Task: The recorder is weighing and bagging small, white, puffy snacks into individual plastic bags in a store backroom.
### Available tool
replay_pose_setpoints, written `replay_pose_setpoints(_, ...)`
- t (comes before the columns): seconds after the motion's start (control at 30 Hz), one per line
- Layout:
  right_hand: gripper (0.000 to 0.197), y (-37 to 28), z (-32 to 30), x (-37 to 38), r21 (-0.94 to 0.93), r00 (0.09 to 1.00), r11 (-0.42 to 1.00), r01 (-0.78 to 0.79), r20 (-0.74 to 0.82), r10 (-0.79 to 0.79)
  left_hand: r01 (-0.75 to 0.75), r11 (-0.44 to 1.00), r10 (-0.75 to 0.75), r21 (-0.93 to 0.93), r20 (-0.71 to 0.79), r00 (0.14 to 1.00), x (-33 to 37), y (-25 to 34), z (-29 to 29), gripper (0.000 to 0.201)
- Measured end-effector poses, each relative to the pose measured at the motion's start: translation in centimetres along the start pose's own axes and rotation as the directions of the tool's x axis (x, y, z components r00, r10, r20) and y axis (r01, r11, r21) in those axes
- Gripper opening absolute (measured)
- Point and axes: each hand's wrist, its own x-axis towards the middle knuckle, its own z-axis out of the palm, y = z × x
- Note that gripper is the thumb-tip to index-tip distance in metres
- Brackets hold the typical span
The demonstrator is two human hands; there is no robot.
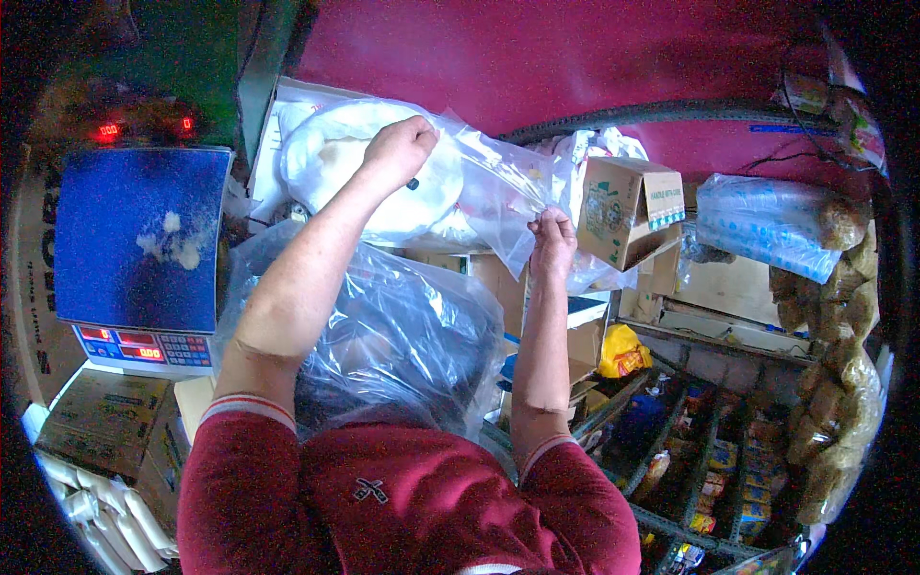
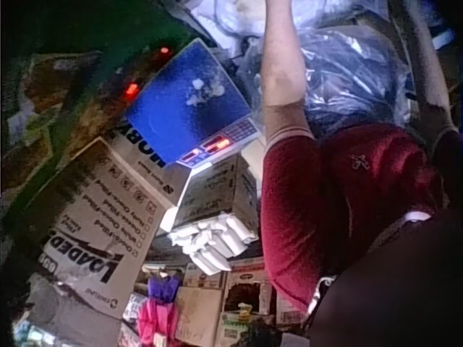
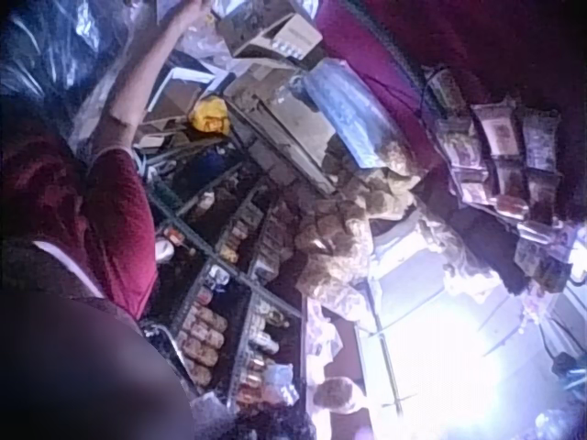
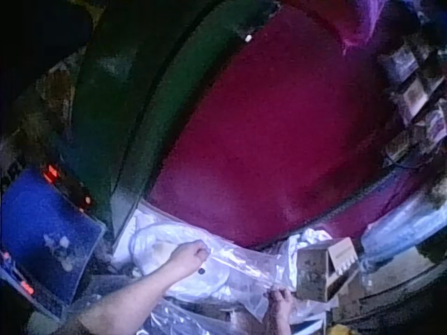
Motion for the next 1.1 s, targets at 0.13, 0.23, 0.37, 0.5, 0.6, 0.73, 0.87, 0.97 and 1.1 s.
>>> replay_pose_setpoints(0.13, 0.011, 0.2, -1.6, 0.3, 0.017, 0.995, 0.998, -0.066, 0.071, 0.064, 0.030, 0.999, -0.030, 0.027, -0.006, 1.000, 0.0, 0.5, -0.2, 0.023)
replay_pose_setpoints(0.23, 0.007, 0.3, -1.1, 0.0, 0.050, 0.995, 0.996, -0.079, 0.072, 0.075, -0.140, 0.964, 0.203, 0.227, -0.283, 0.937, -0.5, 1.4, 0.4, 0.019)
replay_pose_setpoints(0.37, 0.006, 0.5, 1.6, -1.0, 0.034, 0.996, 0.999, -0.036, 0.082, 0.034, -0.547, 0.790, 0.608, 0.276, -0.243, 0.756, -1.7, 2.3, 1.0, 0.023)
replay_pose_setpoints(0.5, 0.008, 1.3, 4.7, -2.3, -0.005, 0.980, 0.999, -0.052, 0.191, 0.052, -0.600, 0.796, 0.586, 0.075, 0.149, 0.796, -2.8, 2.2, 2.6, 0.018)
replay_pose_setpoints(0.6, 0.009, 1.8, 7.2, -3.3, -0.097, 0.966, 0.995, 0.010, 0.257, 0.016, -0.414, 0.910, 0.409, -0.034, 0.240, 0.880, -3.2, 1.8, 3.3, 0.022)
replay_pose_setpoints(0.73, 0.012, 1.7, 8.9, -3.9, -0.120, 0.939, 0.993, 0.005, 0.343, 0.036, -0.153, 0.967, 0.214, -0.206, 0.317, 0.924, -2.4, 1.2, 3.0, 0.024)
replay_pose_setpoints(0.87, 0.012, 1.9, 8.7, -3.9, -0.124, 0.927, 0.991, -0.044, 0.364, 0.087, -0.132, 0.981, 0.169, -0.140, 0.300, 0.939, -1.9, 1.7, 1.9, 0.024)
replay_pose_setpoints(0.97, 0.013, 1.7, 7.8, -3.4, 0.047, 0.956, 0.989, -0.144, 0.263, 0.126, -0.156, 0.988, 0.144, 0.017, 0.298, 0.944, -1.6, 2.0, 1.0, 0.021)
replay_pose_setpoints(1.1, 0.012, 1.8, 9.4, -4.7, -0.052, 0.973, 0.998, -0.028, 0.226, 0.039, -0.312, 0.895, 0.279, 0.319, 0.145, 0.949, -2.2, 0.7, 2.1, 0.013)
